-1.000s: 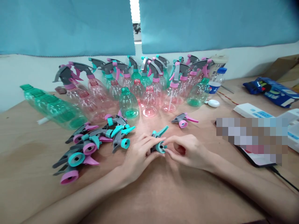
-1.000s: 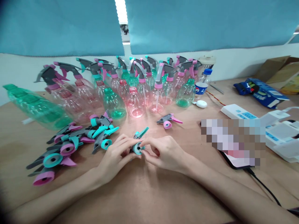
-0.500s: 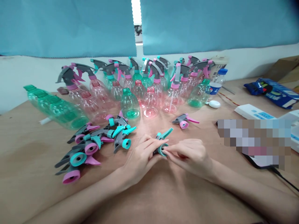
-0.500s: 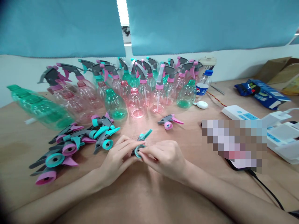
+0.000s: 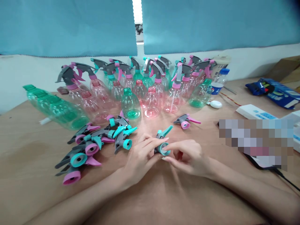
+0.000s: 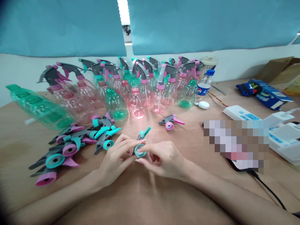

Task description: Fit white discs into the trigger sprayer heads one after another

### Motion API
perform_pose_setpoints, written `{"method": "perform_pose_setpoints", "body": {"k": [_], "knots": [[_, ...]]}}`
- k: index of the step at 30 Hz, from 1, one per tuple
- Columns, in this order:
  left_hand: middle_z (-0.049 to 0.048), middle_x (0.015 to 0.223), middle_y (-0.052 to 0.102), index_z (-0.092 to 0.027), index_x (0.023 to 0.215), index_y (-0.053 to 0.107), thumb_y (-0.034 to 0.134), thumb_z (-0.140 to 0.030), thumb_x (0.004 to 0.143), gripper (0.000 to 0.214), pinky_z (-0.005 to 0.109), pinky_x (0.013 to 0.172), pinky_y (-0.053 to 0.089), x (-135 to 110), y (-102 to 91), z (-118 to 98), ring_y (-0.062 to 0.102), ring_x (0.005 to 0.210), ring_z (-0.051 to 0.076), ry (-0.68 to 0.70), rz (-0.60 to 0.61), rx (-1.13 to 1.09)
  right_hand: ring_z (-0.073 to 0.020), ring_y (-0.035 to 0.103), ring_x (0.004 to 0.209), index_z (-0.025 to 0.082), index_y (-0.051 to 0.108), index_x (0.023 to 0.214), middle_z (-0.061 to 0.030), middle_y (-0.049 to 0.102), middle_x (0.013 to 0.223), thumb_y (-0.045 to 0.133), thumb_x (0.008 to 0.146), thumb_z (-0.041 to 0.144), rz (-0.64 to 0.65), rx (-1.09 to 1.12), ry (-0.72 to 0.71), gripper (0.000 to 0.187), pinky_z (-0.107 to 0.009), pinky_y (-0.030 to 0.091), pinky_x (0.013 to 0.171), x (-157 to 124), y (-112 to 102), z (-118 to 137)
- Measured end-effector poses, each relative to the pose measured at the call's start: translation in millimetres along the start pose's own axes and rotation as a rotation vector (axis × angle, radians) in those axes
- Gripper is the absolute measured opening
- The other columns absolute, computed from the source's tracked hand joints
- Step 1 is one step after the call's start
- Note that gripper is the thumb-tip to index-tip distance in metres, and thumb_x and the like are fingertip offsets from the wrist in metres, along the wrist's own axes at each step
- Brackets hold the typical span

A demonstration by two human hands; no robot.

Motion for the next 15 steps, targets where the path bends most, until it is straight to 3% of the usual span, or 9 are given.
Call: {"method": "perform_pose_setpoints", "body": {"k": [7, 15], "knots": [[0.0027, 0.091, 0.068, -0.023, 0.115, 0.060, 0.062, -0.022, 0.085, 0.030, 0.029, 0.070, 0.049, 1.1, -0.3, -0.2, 0.051, 0.082, 0.018, -0.033, 0.007, -0.019, -0.0062, 0.046, 0.040, 0.017, 0.057, 0.093, 0.0078, 0.051, 0.051, 0.062, 0.082, 0.036, 0.046, -0.141, 0.025, 0.023, -0.018, 0.036, 0.045, 1.8, -1.2, -2.8], [0.0024, 0.093, 0.068, -0.021, 0.112, 0.060, 0.061, -0.017, 0.086, 0.027, 0.029, 0.073, 0.047, 0.6, -5.1, -5.0, 0.053, 0.081, 0.016, 0.029, -0.090, 0.015, -0.0057, 0.043, 0.039, 0.016, 0.051, 0.106, 0.0106, 0.046, 0.051, 0.058, 0.086, 0.027, 0.062, -0.075, 0.107, 0.024, -0.017, 0.035, 0.045, -5.6, 5.4, -2.4]]}}
Point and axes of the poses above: each hand's wrist, its own x-axis towards the middle knuckle, its own y-axis out of the palm, z = x × y, the point moved 4 cm from there along x, towards the middle knuckle
